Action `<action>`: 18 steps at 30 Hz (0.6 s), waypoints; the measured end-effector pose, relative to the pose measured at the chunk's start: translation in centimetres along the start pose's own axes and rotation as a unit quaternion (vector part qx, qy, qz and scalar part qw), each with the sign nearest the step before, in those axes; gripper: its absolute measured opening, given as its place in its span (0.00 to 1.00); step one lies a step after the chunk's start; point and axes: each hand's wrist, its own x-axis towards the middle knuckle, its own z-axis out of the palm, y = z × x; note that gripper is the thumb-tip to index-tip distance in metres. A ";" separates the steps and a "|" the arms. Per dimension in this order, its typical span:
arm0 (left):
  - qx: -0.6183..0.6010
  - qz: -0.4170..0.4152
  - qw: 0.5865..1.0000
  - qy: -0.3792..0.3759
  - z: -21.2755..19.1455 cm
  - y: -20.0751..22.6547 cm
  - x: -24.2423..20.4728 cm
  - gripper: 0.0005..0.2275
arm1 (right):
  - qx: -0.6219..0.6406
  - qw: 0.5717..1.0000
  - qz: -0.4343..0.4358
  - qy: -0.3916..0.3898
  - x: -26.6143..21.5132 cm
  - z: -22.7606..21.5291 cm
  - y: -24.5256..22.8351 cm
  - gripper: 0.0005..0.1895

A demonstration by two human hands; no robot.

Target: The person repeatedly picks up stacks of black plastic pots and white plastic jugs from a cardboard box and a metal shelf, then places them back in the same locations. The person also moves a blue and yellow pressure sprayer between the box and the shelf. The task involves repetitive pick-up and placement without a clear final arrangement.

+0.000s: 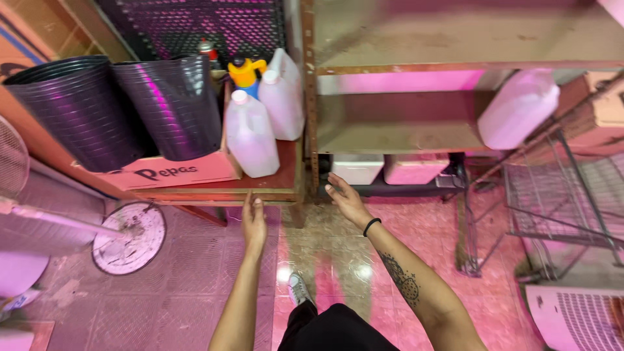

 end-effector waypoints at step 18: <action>0.004 -0.030 0.976 -0.214 24.9 1.8 -33.9 0.26 | 0.109 0.982 -0.032 0.151 -34.2 -31.5 8.3 0.32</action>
